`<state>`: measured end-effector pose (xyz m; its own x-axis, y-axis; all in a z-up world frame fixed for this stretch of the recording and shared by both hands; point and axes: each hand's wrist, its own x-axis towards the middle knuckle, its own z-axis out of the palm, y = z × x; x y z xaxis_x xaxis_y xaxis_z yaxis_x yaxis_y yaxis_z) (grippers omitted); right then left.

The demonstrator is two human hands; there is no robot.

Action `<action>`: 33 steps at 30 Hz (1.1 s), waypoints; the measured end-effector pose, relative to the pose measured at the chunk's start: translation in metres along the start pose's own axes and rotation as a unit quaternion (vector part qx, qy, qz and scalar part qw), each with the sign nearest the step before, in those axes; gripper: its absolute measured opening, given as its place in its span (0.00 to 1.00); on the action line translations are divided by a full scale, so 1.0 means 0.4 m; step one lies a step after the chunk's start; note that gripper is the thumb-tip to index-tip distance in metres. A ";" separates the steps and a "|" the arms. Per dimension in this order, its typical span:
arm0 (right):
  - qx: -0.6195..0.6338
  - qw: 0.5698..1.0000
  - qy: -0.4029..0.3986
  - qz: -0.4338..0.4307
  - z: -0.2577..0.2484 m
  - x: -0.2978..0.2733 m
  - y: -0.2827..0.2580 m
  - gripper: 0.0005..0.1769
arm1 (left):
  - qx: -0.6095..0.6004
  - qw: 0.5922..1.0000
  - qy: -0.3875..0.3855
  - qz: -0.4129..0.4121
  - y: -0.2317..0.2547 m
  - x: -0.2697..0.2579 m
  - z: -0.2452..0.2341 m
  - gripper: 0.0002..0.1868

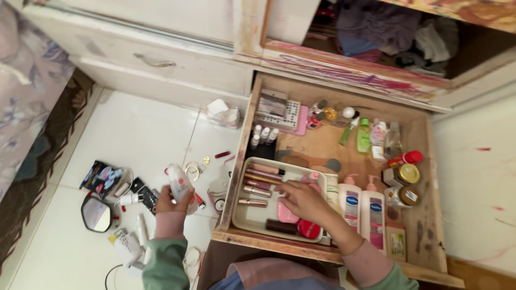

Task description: The person organizes various cosmetic and personal care items from the floor into a drawer. They pick up lipsticks, bottles, and other small items, placing them into a tray and arranging them within the open drawer.

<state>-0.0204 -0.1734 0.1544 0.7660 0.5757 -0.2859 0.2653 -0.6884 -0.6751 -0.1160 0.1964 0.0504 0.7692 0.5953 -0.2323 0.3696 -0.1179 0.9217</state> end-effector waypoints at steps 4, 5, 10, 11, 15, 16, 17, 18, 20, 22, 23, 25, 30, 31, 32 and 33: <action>0.398 0.913 -0.044 -0.073 0.004 -0.015 -0.039 0.22 | -0.100 0.984 -0.122 0.078 0.310 -0.086 0.054 0.21; 0.426 0.899 -0.054 -0.081 -0.007 -0.027 -0.051 0.25 | -0.093 0.979 -0.146 0.103 0.358 -0.105 0.089 0.21; 0.551 0.832 -0.045 -0.049 -0.015 -0.068 -0.082 0.28 | -0.135 0.936 -0.294 0.138 0.487 -0.202 0.276 0.23; 0.561 0.827 -0.021 -0.017 -0.013 -0.082 -0.074 0.26 | -0.123 0.932 -0.316 0.126 0.504 -0.217 0.306 0.24; 0.554 0.829 0.080 0.007 -0.036 -0.118 0.012 0.24 | -0.036 0.910 -0.351 0.218 0.562 -0.244 0.376 0.31; 0.576 0.806 0.129 0.038 -0.048 -0.122 0.044 0.24 | -0.021 0.903 -0.361 0.231 0.571 -0.239 0.394 0.31; 0.597 0.779 0.178 0.068 -0.069 -0.118 0.087 0.24 | -0.006 0.896 -0.371 0.244 0.574 -0.232 0.412 0.32; 0.614 0.750 0.225 0.097 -0.095 -0.113 0.139 0.25 | 0.008 0.889 -0.380 0.257 0.570 -0.221 0.432 0.32; 0.614 0.710 0.303 0.162 -0.154 -0.083 0.275 0.23 | 0.106 0.770 -0.347 0.524 0.546 -0.173 0.494 0.32; 0.626 0.674 0.344 0.188 -0.195 -0.054 0.430 0.21 | 0.150 0.674 -0.361 0.627 0.499 -0.114 0.582 0.38; 0.633 0.662 0.354 0.190 -0.200 -0.037 0.502 0.22 | 0.149 0.664 -0.402 0.613 0.474 -0.084 0.650 0.43; 0.645 0.638 0.374 0.193 -0.202 -0.003 0.631 0.23 | 0.147 0.669 -0.468 0.559 0.405 -0.025 0.800 0.44; 0.619 0.649 0.383 0.221 -0.183 0.034 0.782 0.25 | 0.058 0.845 -0.491 0.204 0.362 -0.045 1.124 0.24; 0.618 0.651 0.383 0.217 -0.180 0.037 0.786 0.25 | 0.068 0.856 -0.474 0.195 0.361 -0.051 1.153 0.22; 0.622 0.648 0.383 0.216 -0.174 0.034 0.788 0.26 | 0.080 0.863 -0.464 0.184 0.355 -0.065 1.175 0.20; 0.626 0.644 0.384 0.215 -0.170 0.033 0.788 0.26 | 0.122 0.864 -0.445 0.201 0.353 -0.074 1.195 0.21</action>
<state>0.1130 -0.4129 -0.0160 0.8020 -0.2680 -0.5339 -0.3802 0.4603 -0.8022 0.1627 -0.2178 0.0390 0.9172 -0.3666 -0.1559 -0.0054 -0.4027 0.9153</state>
